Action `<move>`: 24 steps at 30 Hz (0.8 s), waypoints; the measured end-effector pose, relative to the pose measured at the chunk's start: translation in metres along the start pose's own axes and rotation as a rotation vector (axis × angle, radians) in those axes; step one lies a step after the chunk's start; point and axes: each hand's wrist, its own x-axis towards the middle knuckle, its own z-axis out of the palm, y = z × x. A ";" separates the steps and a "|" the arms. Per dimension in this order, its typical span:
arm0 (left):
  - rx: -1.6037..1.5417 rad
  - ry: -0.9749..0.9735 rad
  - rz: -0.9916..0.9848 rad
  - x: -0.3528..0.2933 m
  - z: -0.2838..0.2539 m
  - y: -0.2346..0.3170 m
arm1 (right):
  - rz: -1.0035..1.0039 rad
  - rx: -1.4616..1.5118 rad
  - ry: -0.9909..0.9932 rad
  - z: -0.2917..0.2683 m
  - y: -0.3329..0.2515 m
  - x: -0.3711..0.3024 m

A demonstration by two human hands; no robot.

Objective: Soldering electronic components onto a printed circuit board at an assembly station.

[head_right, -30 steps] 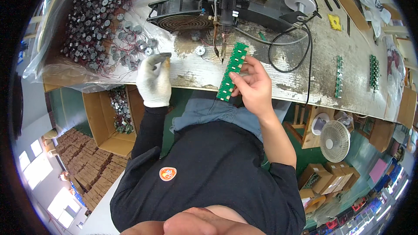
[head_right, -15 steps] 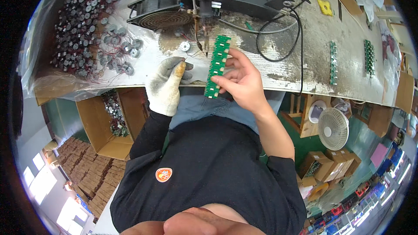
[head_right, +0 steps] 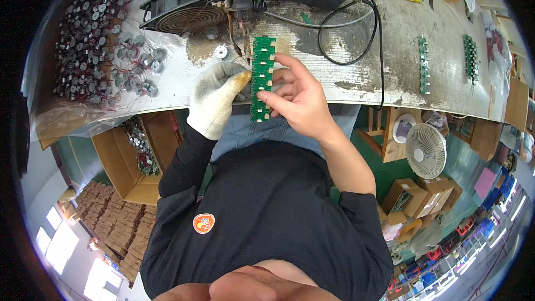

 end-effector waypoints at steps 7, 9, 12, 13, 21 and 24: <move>-0.102 0.028 -0.072 0.000 0.000 0.004 | -0.033 0.023 0.030 0.005 0.000 0.003; -0.069 0.046 0.012 0.001 0.000 0.003 | -0.034 0.022 0.039 0.007 0.000 0.004; -0.077 0.054 0.007 0.002 -0.001 0.003 | -0.040 0.020 0.046 0.009 0.000 0.006; -0.077 0.054 0.006 0.003 -0.002 0.003 | -0.043 0.019 0.046 0.009 -0.001 0.007; -0.092 0.059 0.016 0.003 -0.001 0.007 | -0.071 -0.012 0.043 0.010 -0.002 0.009; -0.045 0.062 0.049 0.003 -0.002 0.005 | -0.086 -0.019 0.045 0.010 -0.003 0.009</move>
